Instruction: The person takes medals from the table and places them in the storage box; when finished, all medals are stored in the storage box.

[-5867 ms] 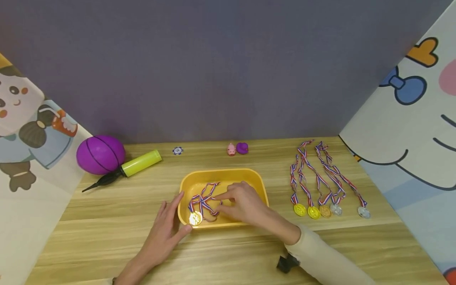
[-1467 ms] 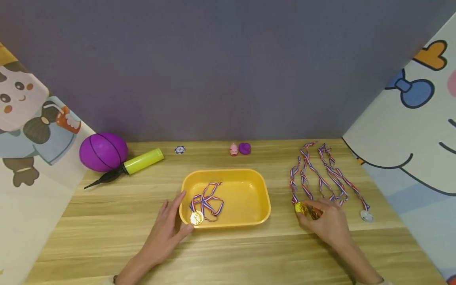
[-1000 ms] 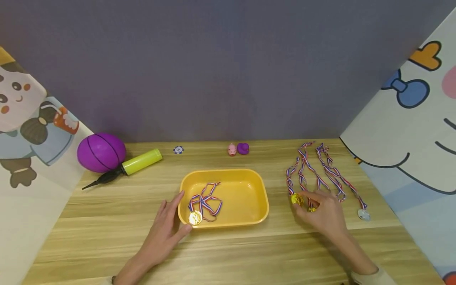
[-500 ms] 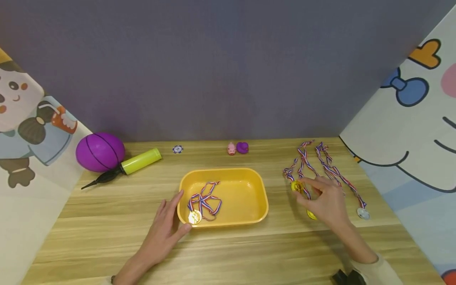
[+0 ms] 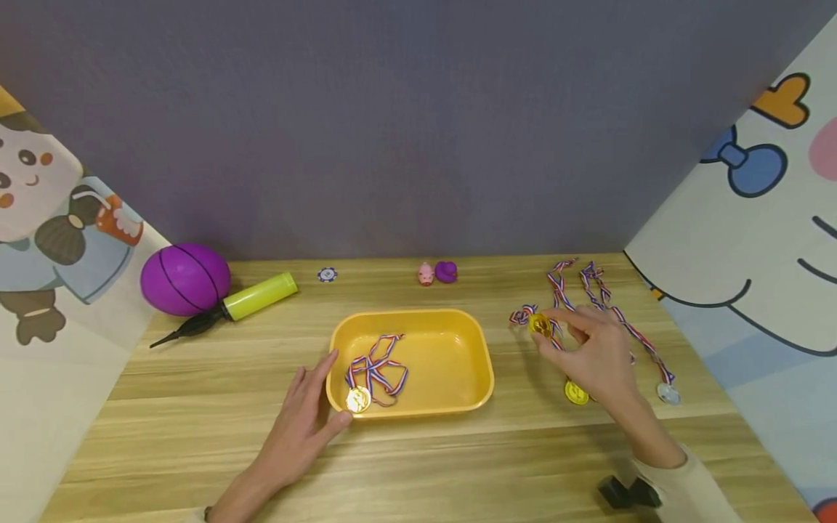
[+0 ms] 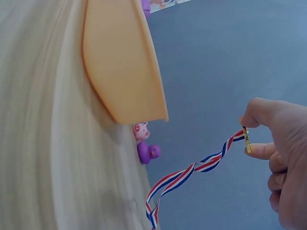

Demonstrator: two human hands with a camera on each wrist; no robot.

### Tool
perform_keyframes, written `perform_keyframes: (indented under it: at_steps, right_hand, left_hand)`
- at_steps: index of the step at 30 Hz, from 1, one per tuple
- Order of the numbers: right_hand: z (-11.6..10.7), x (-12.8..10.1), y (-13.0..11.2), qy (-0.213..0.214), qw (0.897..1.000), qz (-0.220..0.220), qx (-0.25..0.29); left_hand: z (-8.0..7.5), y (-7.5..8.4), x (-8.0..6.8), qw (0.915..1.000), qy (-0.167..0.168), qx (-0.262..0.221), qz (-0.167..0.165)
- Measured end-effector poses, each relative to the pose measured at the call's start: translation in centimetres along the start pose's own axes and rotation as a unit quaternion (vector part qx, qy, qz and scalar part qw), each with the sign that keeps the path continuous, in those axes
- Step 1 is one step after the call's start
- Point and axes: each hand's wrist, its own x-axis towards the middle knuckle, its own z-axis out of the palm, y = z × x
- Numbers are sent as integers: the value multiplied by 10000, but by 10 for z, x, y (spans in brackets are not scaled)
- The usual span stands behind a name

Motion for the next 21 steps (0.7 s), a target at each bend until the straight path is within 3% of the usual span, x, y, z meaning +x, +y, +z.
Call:
perform_keyframes:
  at_steps: [6,15,21]
  right_hand:
    - [1,10,-6,131,9996,-166,167]
    - [-6,30,-18,465,9970,92,614]
    - [-8,39,-20,799,9939,-10,767]
  left_hand:
    - [0,1,0,10000,1,-11,-22]
    - [0,2,0,10000,4,-18,-14]
    - [0,1,0,10000,20,14,33]
